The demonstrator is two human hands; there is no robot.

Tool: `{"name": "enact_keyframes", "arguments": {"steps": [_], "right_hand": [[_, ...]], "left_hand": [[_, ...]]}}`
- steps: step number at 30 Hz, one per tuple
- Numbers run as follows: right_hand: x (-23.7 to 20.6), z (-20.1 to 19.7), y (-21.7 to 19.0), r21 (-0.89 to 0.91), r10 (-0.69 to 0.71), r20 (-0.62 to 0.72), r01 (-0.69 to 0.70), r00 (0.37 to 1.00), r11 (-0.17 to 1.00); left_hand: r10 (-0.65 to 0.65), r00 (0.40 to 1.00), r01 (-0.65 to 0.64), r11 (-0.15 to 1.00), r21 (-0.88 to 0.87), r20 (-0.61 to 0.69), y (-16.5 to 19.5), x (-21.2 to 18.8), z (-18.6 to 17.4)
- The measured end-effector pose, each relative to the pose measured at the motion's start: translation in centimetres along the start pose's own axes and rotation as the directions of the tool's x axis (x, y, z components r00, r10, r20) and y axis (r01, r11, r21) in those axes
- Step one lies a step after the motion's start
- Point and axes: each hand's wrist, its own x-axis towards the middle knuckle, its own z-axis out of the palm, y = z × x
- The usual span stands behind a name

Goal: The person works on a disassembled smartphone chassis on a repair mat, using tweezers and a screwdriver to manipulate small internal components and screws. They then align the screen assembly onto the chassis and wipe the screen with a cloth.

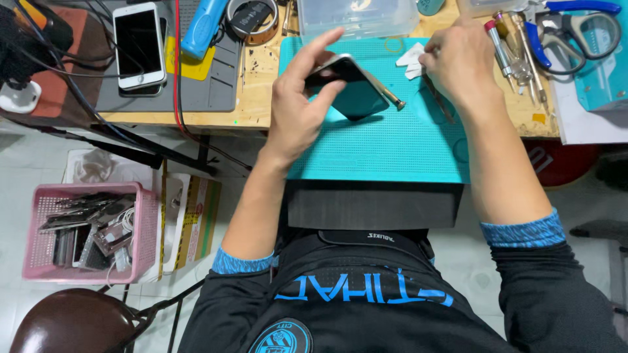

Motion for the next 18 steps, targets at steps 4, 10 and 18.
{"name": "enact_keyframes", "arguments": {"steps": [4,10,18], "right_hand": [[0.3,-0.4,0.8,0.026,-0.016,-0.12,0.019,0.993,0.999],[-0.1,-4.9,-1.1,0.723,0.207,-0.093,-0.077,0.974,0.687],[-0.5,-10.4,-8.3,0.601,-0.313,-0.111,0.314,0.943,0.735]], "left_hand": [[-0.138,0.985,0.097,0.941,-0.324,-0.105,-0.5,0.1,2.2],[-0.083,0.991,0.049,0.954,-0.296,-0.103,-0.8,-0.6,2.1],[-0.003,1.0,0.001,0.998,-0.065,-0.027,-0.4,-0.4,2.4]]}}
